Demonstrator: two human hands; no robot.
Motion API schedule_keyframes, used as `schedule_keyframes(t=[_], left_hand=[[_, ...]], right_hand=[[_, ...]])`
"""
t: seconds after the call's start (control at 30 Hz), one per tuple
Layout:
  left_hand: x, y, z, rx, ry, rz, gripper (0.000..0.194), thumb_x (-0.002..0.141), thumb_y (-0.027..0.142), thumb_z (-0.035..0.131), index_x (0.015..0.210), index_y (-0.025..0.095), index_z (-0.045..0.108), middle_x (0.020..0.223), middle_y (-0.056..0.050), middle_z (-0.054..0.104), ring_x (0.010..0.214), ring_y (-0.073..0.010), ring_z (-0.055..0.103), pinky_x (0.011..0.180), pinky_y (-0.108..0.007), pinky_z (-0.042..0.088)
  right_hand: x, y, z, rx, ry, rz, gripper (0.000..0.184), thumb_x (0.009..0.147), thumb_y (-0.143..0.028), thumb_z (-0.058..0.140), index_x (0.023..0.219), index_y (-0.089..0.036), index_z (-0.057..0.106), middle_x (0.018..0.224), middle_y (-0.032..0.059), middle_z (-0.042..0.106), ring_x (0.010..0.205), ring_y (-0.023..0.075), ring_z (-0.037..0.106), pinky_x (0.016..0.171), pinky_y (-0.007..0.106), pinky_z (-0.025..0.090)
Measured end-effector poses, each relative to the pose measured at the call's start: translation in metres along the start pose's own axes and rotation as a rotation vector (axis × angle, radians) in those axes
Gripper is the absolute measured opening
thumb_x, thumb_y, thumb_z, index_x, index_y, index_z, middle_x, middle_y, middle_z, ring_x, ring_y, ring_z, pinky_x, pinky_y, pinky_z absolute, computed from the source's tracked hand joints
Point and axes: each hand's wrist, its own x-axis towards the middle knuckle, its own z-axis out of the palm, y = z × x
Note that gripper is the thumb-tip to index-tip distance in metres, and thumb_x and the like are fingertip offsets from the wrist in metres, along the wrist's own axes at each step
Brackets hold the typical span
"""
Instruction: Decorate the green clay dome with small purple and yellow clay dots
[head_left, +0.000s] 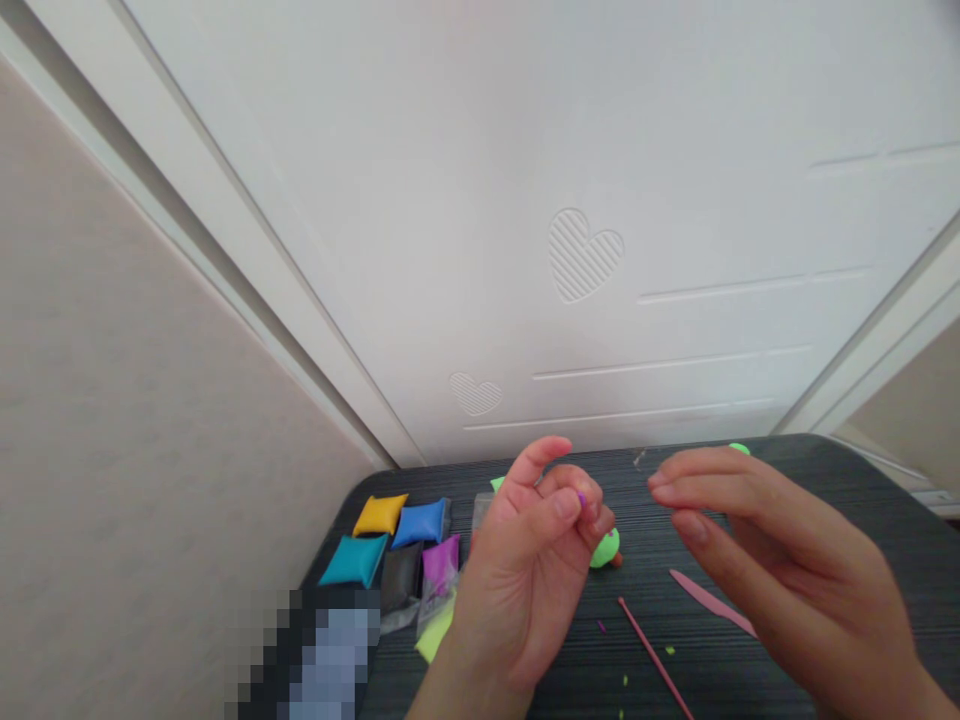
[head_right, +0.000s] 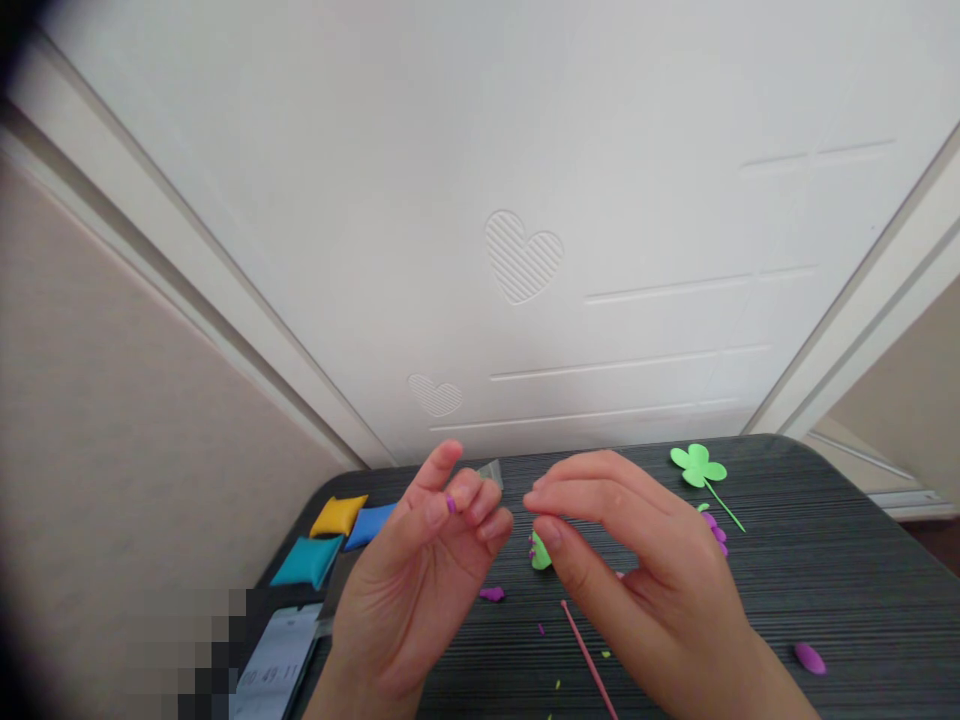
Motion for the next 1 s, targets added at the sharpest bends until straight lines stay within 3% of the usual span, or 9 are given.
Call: schedule_keyframes(t=[0.4, 0.63, 0.87, 1.0], left_hand=[[0.0014, -0.0085, 0.0018, 0.145, 0.021, -0.106, 0.037, 0.067, 0.007, 0.067, 0.1, 0.02, 0.057, 0.073, 0.002, 0.061, 0.066, -0.0047, 0.054, 0.065, -0.017, 0.04], [0.0, -0.008, 0.0017, 0.207, -0.007, -0.063, 0.039, 0.07, 0.004, 0.065, 0.104, 0.022, 0.056, 0.074, 0.003, 0.066, 0.068, -0.0053, 0.058, 0.069, -0.017, 0.043], [0.0003, -0.0044, 0.0025, 0.206, -0.053, -0.126, 0.038, 0.071, 0.006, 0.064, 0.105, 0.021, 0.057, 0.071, 0.003, 0.062, 0.064, -0.0055, 0.055, 0.067, -0.018, 0.042], [-0.0009, -0.0003, 0.0025, 0.335, -0.039, -0.064, 0.029, 0.076, 0.016, 0.061, 0.104, 0.021, 0.058, 0.076, -0.001, 0.065, 0.072, -0.0108, 0.056, 0.07, -0.023, 0.042]], right_hand=[[0.0034, -0.0062, 0.0059, 0.062, -0.052, 0.014, 0.033, 0.08, -0.014, 0.056, 0.109, -0.03, 0.057, 0.102, -0.0013, 0.057, 0.091, 0.0086, 0.056, 0.075, 0.015, 0.048], [0.0073, -0.0032, 0.0087, 0.104, -0.065, 0.02, 0.028, 0.078, -0.013, 0.059, 0.102, -0.028, 0.062, 0.101, 0.0009, 0.061, 0.092, 0.0122, 0.058, 0.079, 0.023, 0.05], [0.0049, -0.0062, 0.0045, 0.119, -0.031, -0.014, 0.021, 0.075, -0.01, 0.062, 0.09, -0.026, 0.063, 0.095, -0.0011, 0.06, 0.087, 0.0097, 0.058, 0.074, 0.02, 0.049], [0.0049, -0.0042, 0.0053, 0.101, -0.017, -0.003, 0.021, 0.075, -0.01, 0.061, 0.09, -0.025, 0.062, 0.093, -0.001, 0.061, 0.086, 0.0104, 0.059, 0.073, 0.021, 0.049]])
